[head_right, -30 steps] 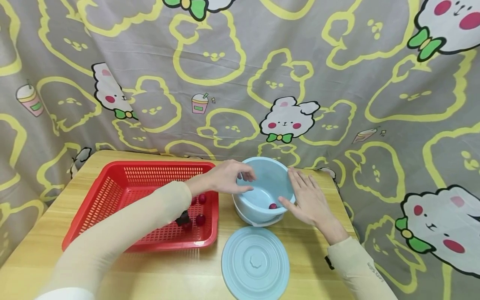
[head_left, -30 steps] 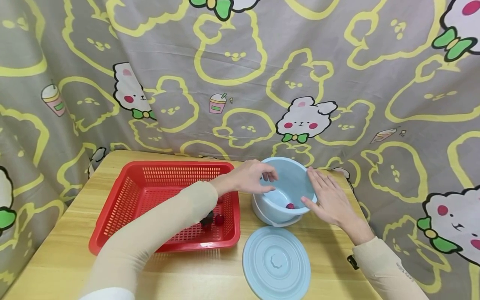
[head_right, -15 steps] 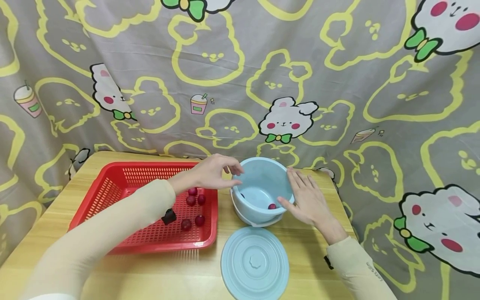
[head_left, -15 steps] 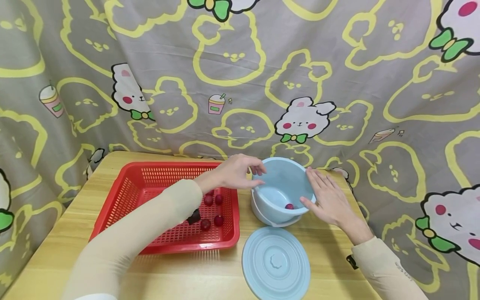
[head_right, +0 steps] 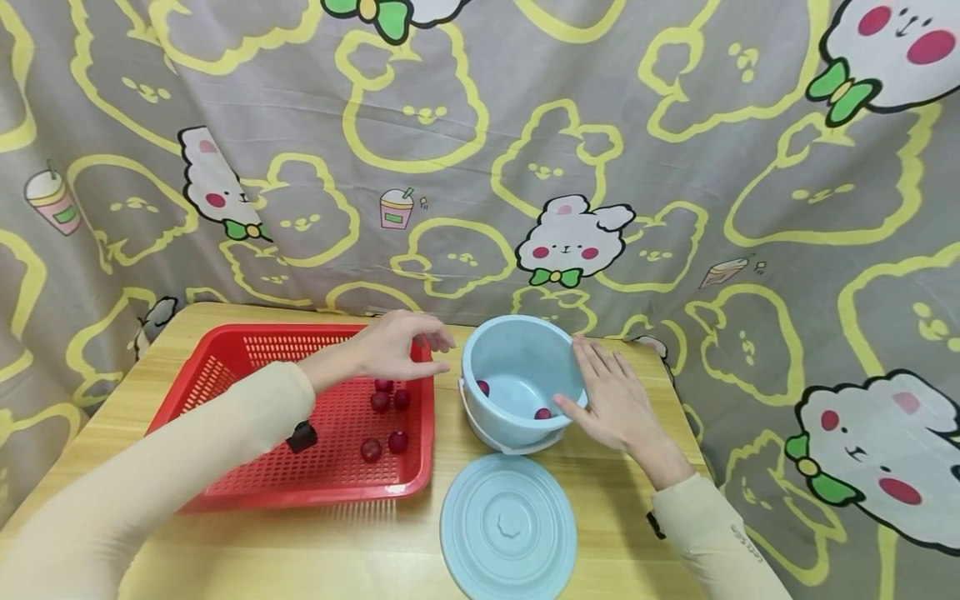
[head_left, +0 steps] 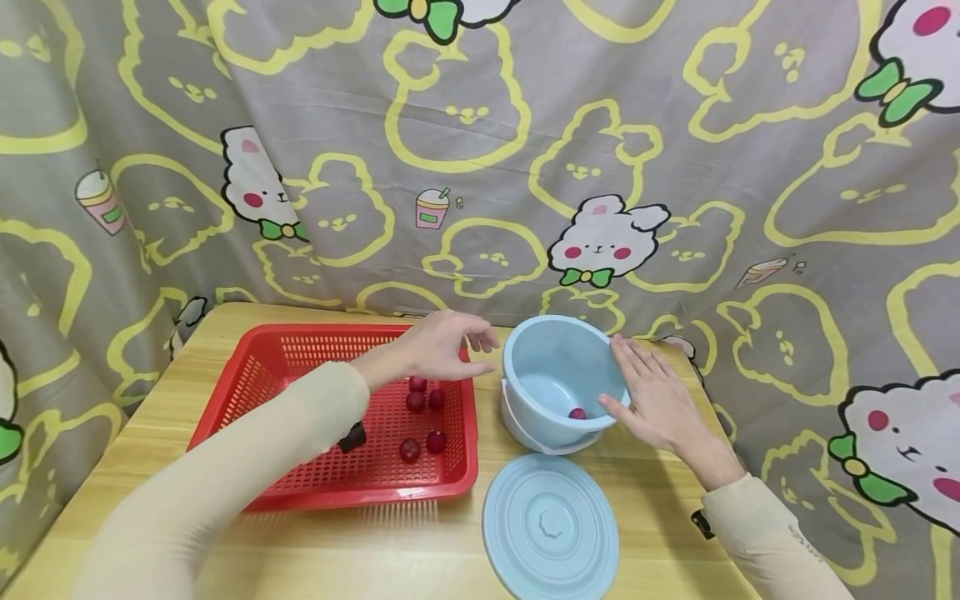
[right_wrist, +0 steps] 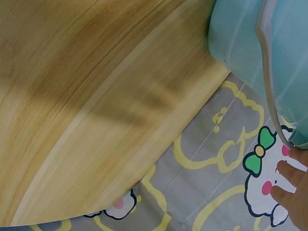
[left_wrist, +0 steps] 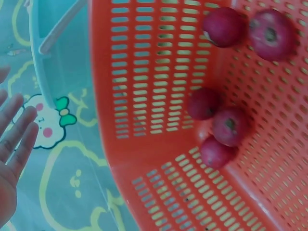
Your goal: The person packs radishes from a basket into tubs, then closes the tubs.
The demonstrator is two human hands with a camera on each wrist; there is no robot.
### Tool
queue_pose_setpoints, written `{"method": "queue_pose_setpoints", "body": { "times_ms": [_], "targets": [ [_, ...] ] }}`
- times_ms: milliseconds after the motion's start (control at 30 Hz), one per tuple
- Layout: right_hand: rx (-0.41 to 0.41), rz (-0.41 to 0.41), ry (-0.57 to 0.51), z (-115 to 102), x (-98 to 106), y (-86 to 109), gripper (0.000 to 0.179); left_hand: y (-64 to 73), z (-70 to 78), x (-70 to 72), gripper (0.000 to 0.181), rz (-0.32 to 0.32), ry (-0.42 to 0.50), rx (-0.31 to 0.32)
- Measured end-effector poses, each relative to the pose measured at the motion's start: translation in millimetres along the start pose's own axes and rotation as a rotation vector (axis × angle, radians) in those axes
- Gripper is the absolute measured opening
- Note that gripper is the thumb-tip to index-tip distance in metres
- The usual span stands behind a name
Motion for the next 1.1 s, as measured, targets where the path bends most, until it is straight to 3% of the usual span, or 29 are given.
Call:
{"method": "queue_pose_setpoints", "body": {
  "times_ms": [300, 500, 800, 967, 1100],
  "targets": [
    [-0.005, 0.000, -0.001, -1, 0, -0.3, 0.090, 21.9, -14.5, 5.5, 0.028, -0.036, -0.036, 0.068],
    [-0.007, -0.002, -0.005, -1, 0, -0.5, 0.090, 37.1, -26.3, 6.9, 0.029, -0.062, -0.054, 0.075],
    [-0.007, -0.004, -0.005, -1, -2, 0.6, 0.091, 63.1, -48.8, 0.9, 0.031, -0.104, -0.104, 0.157],
    [-0.009, -0.008, -0.003, 0, -2, 1.2, 0.091, 78.4, -63.6, -3.6, 0.033, -0.137, -0.074, 0.216],
    [-0.008, 0.000, -0.003, 0, -2, 0.7, 0.091, 89.1, -71.7, -6.1, 0.034, -0.162, -0.070, 0.226]
  ]
}}
Point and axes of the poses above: each hand's wrist, its own y-axis away from the middle knuckle, its own x-axis out of the back of the hand, z = x × y, the point moved 10 cm from there along -y, towards the middle knuckle, and after that the axes turned 12 degrees about y, right-handed, at the moved point
